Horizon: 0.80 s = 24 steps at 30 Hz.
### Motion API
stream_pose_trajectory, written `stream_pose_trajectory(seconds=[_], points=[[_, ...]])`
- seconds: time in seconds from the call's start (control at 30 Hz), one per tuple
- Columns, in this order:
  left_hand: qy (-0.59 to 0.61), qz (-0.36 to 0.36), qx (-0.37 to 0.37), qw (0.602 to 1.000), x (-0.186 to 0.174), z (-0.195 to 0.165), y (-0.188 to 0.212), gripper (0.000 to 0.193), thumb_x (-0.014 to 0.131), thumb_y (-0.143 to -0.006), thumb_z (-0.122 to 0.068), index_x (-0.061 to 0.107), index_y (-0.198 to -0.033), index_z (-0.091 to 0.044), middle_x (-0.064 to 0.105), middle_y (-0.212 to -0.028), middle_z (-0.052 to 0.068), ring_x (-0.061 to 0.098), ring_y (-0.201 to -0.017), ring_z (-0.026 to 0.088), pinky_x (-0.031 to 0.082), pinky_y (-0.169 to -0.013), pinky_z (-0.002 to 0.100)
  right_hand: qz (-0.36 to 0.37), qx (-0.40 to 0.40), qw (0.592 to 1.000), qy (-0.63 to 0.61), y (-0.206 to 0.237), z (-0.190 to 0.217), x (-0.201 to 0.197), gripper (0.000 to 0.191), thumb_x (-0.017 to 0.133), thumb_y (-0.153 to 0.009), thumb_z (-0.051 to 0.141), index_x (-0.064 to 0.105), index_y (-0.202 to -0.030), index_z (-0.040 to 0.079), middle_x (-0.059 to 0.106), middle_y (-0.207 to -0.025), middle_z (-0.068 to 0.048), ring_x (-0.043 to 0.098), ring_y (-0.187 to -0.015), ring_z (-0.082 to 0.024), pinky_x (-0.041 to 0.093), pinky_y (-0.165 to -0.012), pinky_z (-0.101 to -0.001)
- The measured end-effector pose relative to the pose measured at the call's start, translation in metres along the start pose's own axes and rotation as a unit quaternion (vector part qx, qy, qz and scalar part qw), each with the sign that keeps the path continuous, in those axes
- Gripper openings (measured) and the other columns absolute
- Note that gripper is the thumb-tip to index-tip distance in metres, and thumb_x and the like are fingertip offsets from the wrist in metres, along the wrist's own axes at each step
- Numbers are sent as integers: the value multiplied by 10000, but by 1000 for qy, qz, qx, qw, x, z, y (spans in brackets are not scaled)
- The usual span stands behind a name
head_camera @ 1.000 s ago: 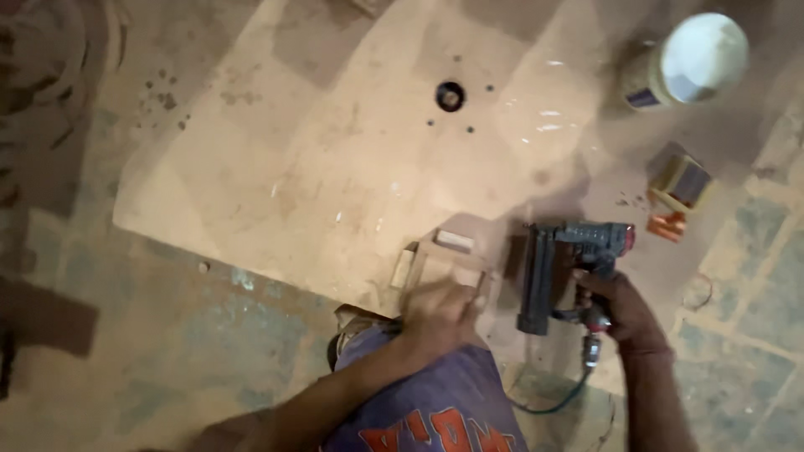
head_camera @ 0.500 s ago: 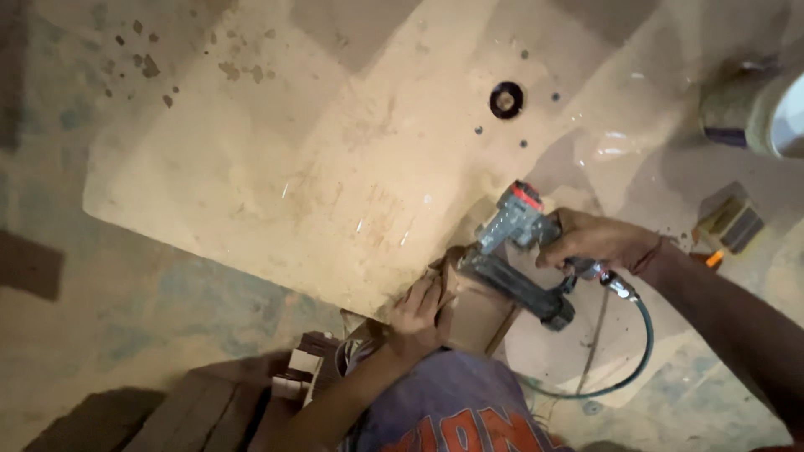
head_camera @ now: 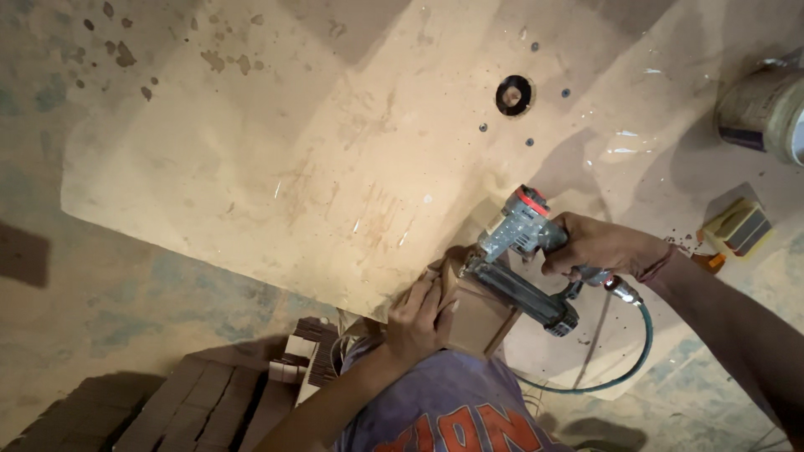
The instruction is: The person assembles small wooden boxes by hand, aligning pre-cut pieces and securing them with a pneumatic nail gun. The person repeatedly picks up components, positions them into a box shape, and fastens the joints before moving to the next unit.
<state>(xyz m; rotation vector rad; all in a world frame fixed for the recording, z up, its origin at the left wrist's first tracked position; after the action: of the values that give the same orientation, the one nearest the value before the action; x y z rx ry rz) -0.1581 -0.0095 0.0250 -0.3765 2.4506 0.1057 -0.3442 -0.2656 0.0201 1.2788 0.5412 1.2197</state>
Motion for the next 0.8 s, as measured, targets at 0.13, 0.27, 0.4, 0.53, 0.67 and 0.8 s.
stream_pose_trajectory(seconds=[0.13, 0.27, 0.4, 0.53, 0.67, 0.8], points=[[7, 11, -7, 1000, -1, 0, 1, 368, 707, -914, -196, 700, -1137, 97, 692, -1110, 254, 731, -938, 409, 603, -844, 443, 12, -41, 999, 9, -2, -1, 0, 211, 769, -731, -22, 740, -936, 14, 565, -565, 6, 538, -483, -107, 416, -447, -276], [-7, 9, -7, 1000, 1, 1, 3, 369, 720, -904, -212, 713, -1115, 91, 700, -1076, 240, 729, -900, 407, 601, -821, 452, 0, -21, 1000, 14, -1, -1, 1, 215, 752, -725, -32, 736, -935, 8, 573, -561, -3, 535, -471, -121, 415, -440, -289], [-7, 6, -10, 1000, 5, 4, 5, 366, 717, -915, -217, 705, -1119, 87, 694, -1099, 236, 734, -923, 393, 608, -839, 435, 13, -29, 999, 10, 2, 6, 3, 206, 747, -735, -21, 732, -939, 7, 582, -557, -14, 532, -472, -123, 423, -449, -290], [-18, 11, 3, 1000, 5, 4, 7, 372, 717, -911, -221, 710, -1135, 77, 694, -1125, 232, 737, -940, 391, 605, -831, 426, -10, -2, 999, 43, 3, 6, 2, 196, 757, -735, -16, 734, -926, 22, 581, -554, -17, 550, -484, -127, 437, -461, -296], [-17, 20, -16, 1000, 6, 5, 9, 361, 735, -904, -231, 730, -1115, 62, 702, -1075, 212, 736, -898, 382, 603, -802, 433, -18, -14, 998, 52, 2, -3, -3, 139, 765, -755, 15, 715, -881, -18, 588, -563, -25, 558, -493, -138, 445, -465, -296], [-32, -14, 2, 999, 9, 7, 13, 376, 726, -907, -244, 719, -1116, 68, 700, -1119, 226, 731, -921, 382, 605, -822, 427, -39, -34, 998, 22, 12, -13, -5, 202, 751, -802, 32, 664, -905, -118, 641, -640, -72, 599, -550, -159, 479, -500, -327]])
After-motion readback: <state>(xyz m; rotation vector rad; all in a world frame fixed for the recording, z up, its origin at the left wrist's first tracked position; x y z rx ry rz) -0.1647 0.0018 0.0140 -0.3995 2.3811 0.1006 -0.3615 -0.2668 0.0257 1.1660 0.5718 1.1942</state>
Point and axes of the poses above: each hand's wrist, its own y-axis away from the middle knuckle, its own x-axis out of the palm, z = x × y, the point moved 2 cm from there along -y, towards the middle knuckle
